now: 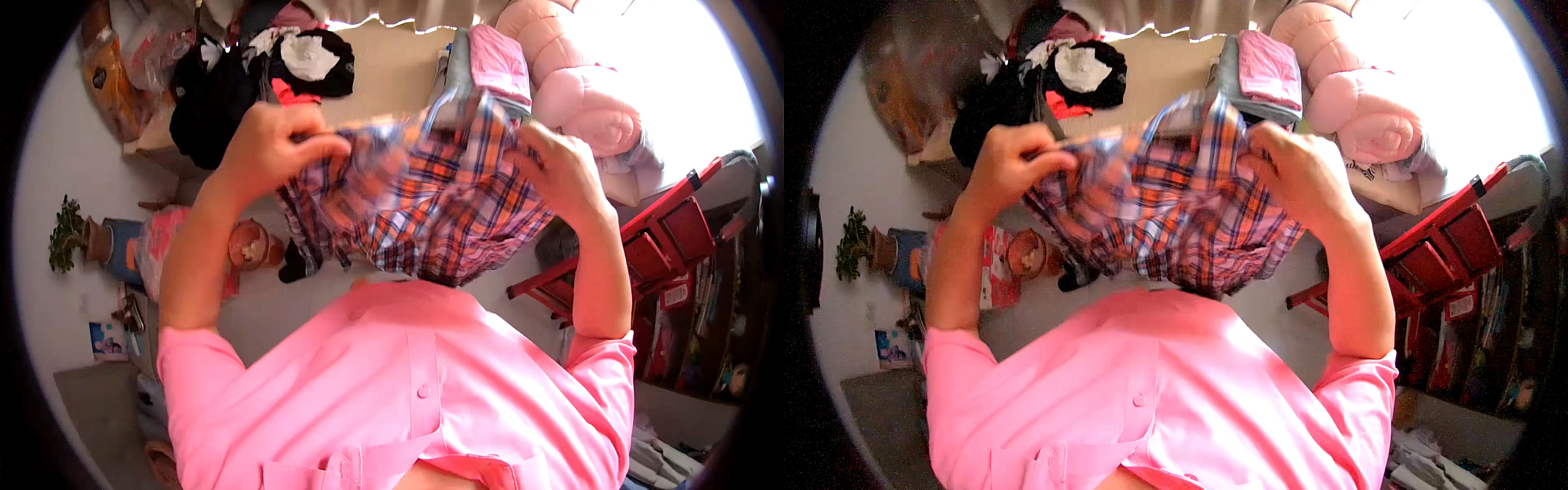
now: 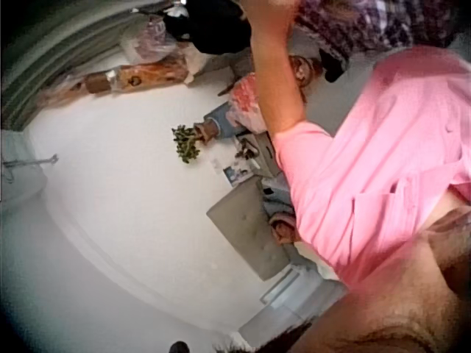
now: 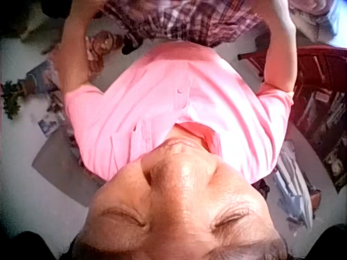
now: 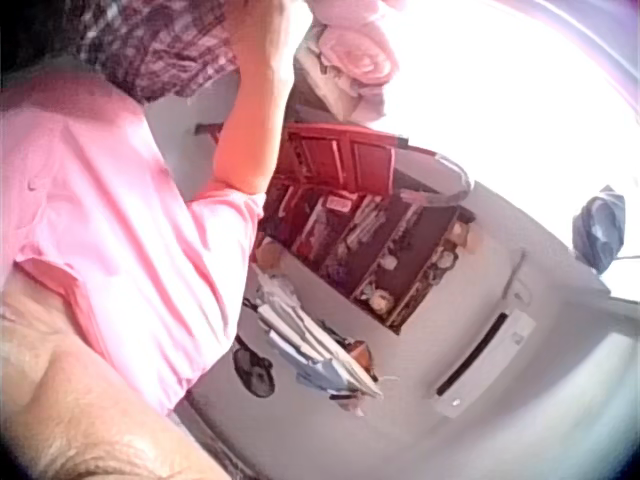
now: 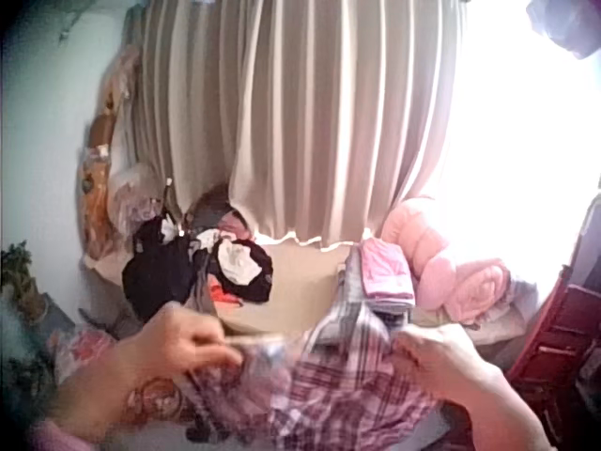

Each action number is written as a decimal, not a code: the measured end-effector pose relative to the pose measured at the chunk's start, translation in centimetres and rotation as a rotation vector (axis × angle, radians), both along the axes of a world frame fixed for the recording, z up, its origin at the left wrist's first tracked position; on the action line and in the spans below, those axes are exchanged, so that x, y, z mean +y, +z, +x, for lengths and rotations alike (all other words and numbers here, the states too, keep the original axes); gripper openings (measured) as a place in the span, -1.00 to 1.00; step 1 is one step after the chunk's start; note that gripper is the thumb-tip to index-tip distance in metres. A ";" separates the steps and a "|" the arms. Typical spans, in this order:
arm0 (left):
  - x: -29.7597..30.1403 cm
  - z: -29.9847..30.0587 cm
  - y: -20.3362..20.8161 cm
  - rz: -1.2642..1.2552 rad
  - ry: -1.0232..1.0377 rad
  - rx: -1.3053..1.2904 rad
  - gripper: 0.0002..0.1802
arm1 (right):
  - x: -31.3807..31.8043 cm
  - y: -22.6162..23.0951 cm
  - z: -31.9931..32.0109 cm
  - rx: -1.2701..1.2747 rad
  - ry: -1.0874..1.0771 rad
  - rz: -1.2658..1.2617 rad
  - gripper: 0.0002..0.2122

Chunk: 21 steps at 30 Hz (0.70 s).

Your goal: The person smooths out a plaid shirt on a surface, buttons several buttons down the front, and then folds the sleeves and the body of the shirt.

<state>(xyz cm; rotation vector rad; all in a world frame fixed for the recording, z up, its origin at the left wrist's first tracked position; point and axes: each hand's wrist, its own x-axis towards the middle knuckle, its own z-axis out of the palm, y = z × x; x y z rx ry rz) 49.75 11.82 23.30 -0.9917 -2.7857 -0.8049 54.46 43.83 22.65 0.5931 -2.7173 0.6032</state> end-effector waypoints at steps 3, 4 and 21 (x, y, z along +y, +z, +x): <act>-1.6 0.3 0.5 0.395 -0.016 0.287 -0.72 | 1.1 -0.5 0.3 0.194 -0.048 -0.347 -0.87; -1.8 -0.1 0.8 0.334 0.153 0.165 -0.74 | 1.3 -0.7 0.2 0.220 -0.049 -0.425 -0.87; -3.6 0.2 3.5 0.091 -0.302 0.832 -0.43 | 4.2 2.4 -1.4 0.302 -0.253 -0.493 -0.79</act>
